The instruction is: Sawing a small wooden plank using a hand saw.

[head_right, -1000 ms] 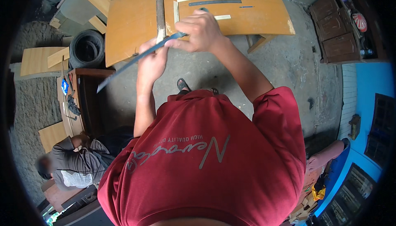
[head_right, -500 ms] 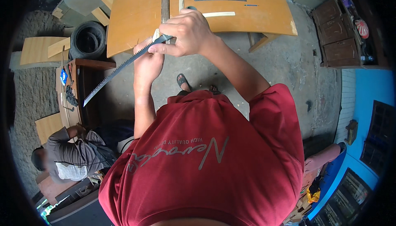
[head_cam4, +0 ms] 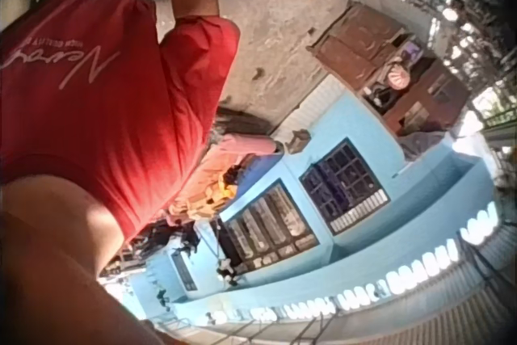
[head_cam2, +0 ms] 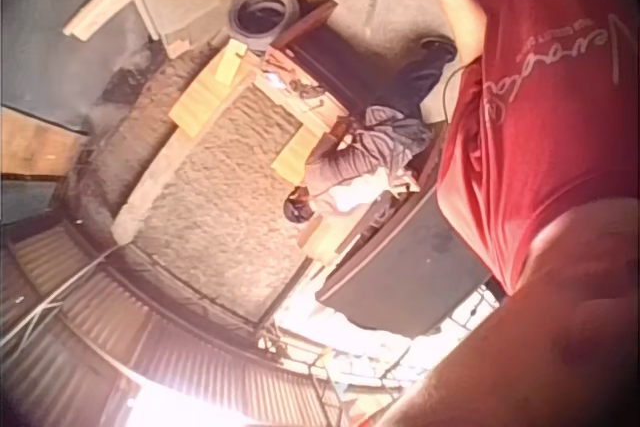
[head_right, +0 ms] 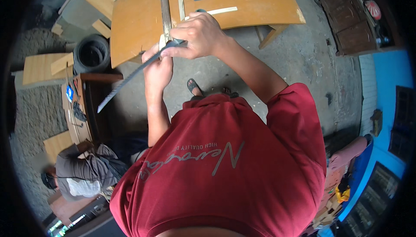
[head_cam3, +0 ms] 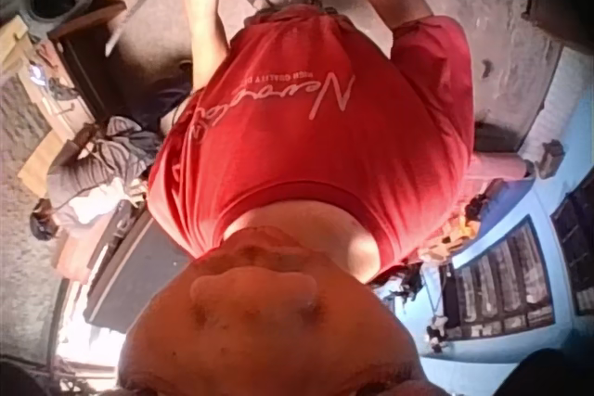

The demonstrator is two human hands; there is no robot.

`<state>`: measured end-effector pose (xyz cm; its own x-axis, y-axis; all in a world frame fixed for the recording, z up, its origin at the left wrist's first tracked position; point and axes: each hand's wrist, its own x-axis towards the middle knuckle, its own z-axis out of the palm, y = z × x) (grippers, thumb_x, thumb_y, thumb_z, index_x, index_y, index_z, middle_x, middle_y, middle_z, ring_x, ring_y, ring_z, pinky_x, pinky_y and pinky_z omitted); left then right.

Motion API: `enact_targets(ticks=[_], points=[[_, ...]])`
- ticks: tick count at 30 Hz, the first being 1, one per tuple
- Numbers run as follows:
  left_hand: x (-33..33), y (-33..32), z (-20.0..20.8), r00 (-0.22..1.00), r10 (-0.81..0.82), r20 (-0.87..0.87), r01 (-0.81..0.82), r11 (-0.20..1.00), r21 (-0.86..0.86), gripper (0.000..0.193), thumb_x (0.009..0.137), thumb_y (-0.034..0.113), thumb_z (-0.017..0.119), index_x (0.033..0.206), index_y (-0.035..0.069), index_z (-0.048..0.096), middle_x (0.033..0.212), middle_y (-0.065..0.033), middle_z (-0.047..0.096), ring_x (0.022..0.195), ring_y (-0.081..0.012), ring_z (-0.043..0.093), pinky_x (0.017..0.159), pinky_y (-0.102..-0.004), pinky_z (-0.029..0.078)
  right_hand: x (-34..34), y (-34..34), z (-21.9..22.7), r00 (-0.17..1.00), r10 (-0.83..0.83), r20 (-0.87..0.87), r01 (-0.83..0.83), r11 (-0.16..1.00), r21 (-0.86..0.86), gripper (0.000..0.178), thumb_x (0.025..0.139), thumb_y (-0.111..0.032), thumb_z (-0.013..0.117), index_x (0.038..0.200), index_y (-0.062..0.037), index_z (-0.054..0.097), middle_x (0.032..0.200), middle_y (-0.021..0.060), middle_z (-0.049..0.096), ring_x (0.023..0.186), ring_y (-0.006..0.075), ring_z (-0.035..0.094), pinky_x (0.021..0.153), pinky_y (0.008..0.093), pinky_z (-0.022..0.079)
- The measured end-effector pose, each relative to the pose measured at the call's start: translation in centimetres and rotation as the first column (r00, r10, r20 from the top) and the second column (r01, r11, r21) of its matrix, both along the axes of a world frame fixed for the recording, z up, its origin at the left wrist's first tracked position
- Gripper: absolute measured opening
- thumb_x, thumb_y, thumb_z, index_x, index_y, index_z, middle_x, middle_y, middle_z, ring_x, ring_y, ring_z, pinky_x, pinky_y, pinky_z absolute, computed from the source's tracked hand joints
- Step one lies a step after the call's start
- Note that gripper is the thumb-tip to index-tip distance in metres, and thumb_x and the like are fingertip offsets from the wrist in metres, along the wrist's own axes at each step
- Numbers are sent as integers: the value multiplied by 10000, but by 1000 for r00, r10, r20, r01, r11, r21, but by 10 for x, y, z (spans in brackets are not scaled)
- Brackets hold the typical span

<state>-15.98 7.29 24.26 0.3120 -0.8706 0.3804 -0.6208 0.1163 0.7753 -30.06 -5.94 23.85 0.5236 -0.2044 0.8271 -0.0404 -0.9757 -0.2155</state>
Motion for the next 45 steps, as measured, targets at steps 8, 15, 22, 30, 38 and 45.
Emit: enact_targets(ticks=[8, 15, 22, 30, 38, 45], points=[[-17, -4, -8, 999, -13, -45, 11, 999, -37, 151, 942, 98, 653, 871, -35, 655, 662, -177, 593, 591, -185, 527, 610, -357, 476, -49, -7, -7, 991, -126, -36, 126, 992, 1, 506, 815, -518, 775, 642, -99, 551, 579, 53, 520, 543, 275, 564, 551, 370, 412], [-20, -5, 7, 994, -84, -68, 83, 996, -23, 135, 942, 45, 619, 843, -45, 631, 631, -117, 539, 613, -129, 463, 593, -344, 449, -64, -7, -14, 990, -131, 47, 133, 990, -44, 497, 816, -516, 776, 657, -99, 560, 576, 69, 522, 539, 297, 560, 547, 383, 415], [-24, 9, -1, 994, -59, -90, 66, 996, 66, 117, 937, 42, 626, 897, -55, 677, 673, -126, 620, 623, -149, 531, 618, -329, 470, -55, 21, 0, 992, -123, 25, 124, 992, -25, 467, 823, -505, 774, 661, -113, 578, 567, 51, 540, 530, 280, 564, 546, 372, 420], [-16, 31, -13, 998, -8, -68, 14, 996, 91, 257, 949, 88, 648, 742, -40, 567, 628, -90, 502, 627, -88, 429, 563, -325, 411, -87, 3, -34, 966, -237, -101, 246, 965, 88, 522, 849, -505, 752, 616, -100, 519, 553, 76, 511, 518, 294, 540, 548, 379, 397], [-15, 67, -5, 997, 37, -73, -32, 997, 71, 206, 967, 161, 657, 922, -40, 653, 670, -116, 558, 652, -107, 473, 609, -331, 457, -36, 41, -34, 995, -96, -2, 96, 995, 32, 544, 837, -530, 749, 598, -110, 499, 541, 66, 505, 508, 291, 533, 541, 381, 382], [-3, 99, -40, 990, -23, -138, 36, 996, 86, 159, 952, 140, 658, 941, -16, 688, 686, -159, 595, 615, -140, 489, 595, -355, 462, -17, 92, -40, 996, -85, -20, 86, 996, 36, 514, 823, -531, 746, 615, -120, 518, 552, 59, 510, 515, 288, 557, 531, 375, 390]])
